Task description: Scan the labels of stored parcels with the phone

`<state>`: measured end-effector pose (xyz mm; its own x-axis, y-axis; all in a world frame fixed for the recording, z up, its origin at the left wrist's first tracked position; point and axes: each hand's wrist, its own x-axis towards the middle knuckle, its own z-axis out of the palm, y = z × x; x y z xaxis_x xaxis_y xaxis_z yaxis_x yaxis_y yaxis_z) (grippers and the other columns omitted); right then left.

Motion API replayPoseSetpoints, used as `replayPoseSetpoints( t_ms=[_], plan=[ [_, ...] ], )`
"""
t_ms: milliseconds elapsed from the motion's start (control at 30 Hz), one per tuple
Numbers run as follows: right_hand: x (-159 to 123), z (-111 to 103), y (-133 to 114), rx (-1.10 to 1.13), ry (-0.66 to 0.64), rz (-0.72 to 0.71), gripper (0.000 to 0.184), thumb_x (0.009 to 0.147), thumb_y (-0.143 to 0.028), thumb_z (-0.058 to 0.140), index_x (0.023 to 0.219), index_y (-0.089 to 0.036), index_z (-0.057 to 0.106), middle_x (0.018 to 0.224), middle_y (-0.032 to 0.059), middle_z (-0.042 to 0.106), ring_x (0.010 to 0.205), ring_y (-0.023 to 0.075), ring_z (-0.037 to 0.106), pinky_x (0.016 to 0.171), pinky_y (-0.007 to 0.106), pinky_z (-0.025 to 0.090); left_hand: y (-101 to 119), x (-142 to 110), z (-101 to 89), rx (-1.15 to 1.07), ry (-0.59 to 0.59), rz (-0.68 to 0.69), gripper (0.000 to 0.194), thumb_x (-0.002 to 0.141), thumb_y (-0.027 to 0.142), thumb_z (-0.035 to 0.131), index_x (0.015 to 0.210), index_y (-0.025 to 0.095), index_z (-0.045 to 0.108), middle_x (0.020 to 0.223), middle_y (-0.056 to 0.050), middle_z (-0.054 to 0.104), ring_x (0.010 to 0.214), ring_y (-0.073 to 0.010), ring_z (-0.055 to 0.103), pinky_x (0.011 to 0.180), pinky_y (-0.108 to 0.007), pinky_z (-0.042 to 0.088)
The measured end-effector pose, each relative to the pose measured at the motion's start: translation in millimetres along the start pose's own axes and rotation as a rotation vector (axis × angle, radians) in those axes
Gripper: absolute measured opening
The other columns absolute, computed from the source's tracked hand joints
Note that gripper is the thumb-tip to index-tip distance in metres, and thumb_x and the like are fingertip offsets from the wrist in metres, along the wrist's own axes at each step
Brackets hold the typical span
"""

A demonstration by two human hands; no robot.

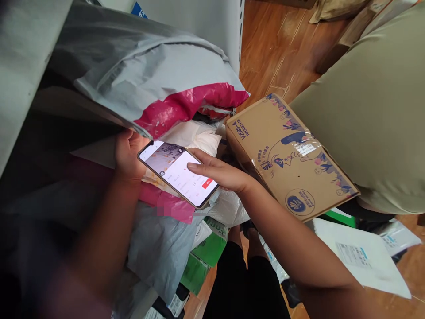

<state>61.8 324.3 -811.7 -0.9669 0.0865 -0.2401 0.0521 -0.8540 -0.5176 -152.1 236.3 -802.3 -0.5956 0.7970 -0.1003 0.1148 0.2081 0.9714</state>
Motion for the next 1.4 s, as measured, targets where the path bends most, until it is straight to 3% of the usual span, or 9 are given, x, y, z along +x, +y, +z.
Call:
replayPoseSetpoints(
  t_ms=[67, 200, 367, 533, 900, 1267, 1400],
  plan=[
    [0.5, 0.6, -0.5, -0.023, 0.003, -0.007, 0.055, 0.075, -0.048, 0.081, 0.121, -0.022, 0.064, 0.095, -0.0025, 0.075, 0.075, 0.0105, 0.070, 0.064, 0.018, 0.056, 6.0, -0.9, 2.9, -0.101, -0.050, -0.043, 0.055, 0.085, 0.042, 0.021, 0.123, 0.022, 0.056, 0.117, -0.006, 0.066, 0.130, -0.0206, 0.052, 0.114, -0.039, 0.041],
    [2.0, -2.6, 2.2, -0.061, -0.007, -0.012, 0.053, 0.078, -0.049, 0.077, 0.123, -0.023, 0.063, 0.097, -0.0026, 0.074, 0.080, 0.0107, 0.070, 0.067, 0.018, 0.056, 13.2, -0.9, 7.0, -0.190, -0.026, -0.061, 0.051, 0.081, 0.044, 0.031, 0.119, 0.025, 0.058, 0.117, -0.005, 0.066, 0.131, -0.0216, 0.051, 0.118, -0.038, 0.038],
    [4.5, -9.5, 5.2, -0.046, -0.053, 0.014, 0.057, 0.080, -0.049, 0.077, 0.127, -0.023, 0.057, 0.102, -0.0001, 0.073, 0.078, 0.0095, 0.068, 0.066, 0.016, 0.054, 8.4, -1.2, 8.2, -0.431, -0.019, -0.060, 0.040, 0.079, 0.039, 0.044, 0.113, 0.027, 0.061, 0.114, -0.004, 0.068, 0.134, -0.0211, 0.049, 0.119, -0.034, 0.034],
    [3.9, -10.6, 4.1, -0.038, -0.033, 0.039, 0.062, 0.079, -0.051, 0.077, 0.130, -0.025, 0.053, 0.104, 0.0002, 0.073, 0.079, 0.0100, 0.068, 0.067, 0.017, 0.054, 2.4, -3.1, 9.0, -0.553, -0.011, -0.021, 0.033, 0.082, 0.031, 0.046, 0.109, 0.024, 0.063, 0.114, -0.003, 0.069, 0.136, -0.0207, 0.047, 0.120, -0.035, 0.034],
    [3.6, -12.0, 0.1, -0.033, -0.022, 0.060, 0.065, 0.079, -0.054, 0.076, 0.132, -0.025, 0.050, 0.105, 0.0022, 0.074, 0.076, 0.0123, 0.069, 0.064, 0.020, 0.055, 0.9, -1.4, 9.8, -0.594, 0.027, -0.050, 0.029, 0.080, 0.027, 0.049, 0.105, 0.022, 0.061, 0.110, -0.003, 0.068, 0.133, -0.0223, 0.051, 0.120, -0.040, 0.036],
    [8.3, -13.6, 0.2, -0.059, -0.008, 0.084, 0.067, 0.076, -0.057, 0.076, 0.129, -0.024, 0.049, 0.102, 0.0034, 0.075, 0.071, 0.0150, 0.071, 0.063, 0.025, 0.059, -4.4, -0.8, 11.2, -0.458, 0.231, -0.091, 0.022, 0.079, 0.024, 0.047, 0.096, 0.021, 0.060, 0.106, -0.004, 0.069, 0.137, -0.0240, 0.047, 0.122, -0.040, 0.035],
    [8.2, -14.5, -0.9, -0.063, -0.026, 0.094, 0.069, 0.078, -0.058, 0.073, 0.133, -0.025, 0.046, 0.107, 0.0048, 0.075, 0.075, 0.0176, 0.074, 0.063, 0.027, 0.060, -7.0, -2.7, 9.9, -0.455, 0.180, -0.092, 0.024, 0.080, 0.028, 0.050, 0.100, 0.019, 0.060, 0.107, -0.003, 0.070, 0.135, -0.0252, 0.049, 0.122, -0.041, 0.034]
  ],
)
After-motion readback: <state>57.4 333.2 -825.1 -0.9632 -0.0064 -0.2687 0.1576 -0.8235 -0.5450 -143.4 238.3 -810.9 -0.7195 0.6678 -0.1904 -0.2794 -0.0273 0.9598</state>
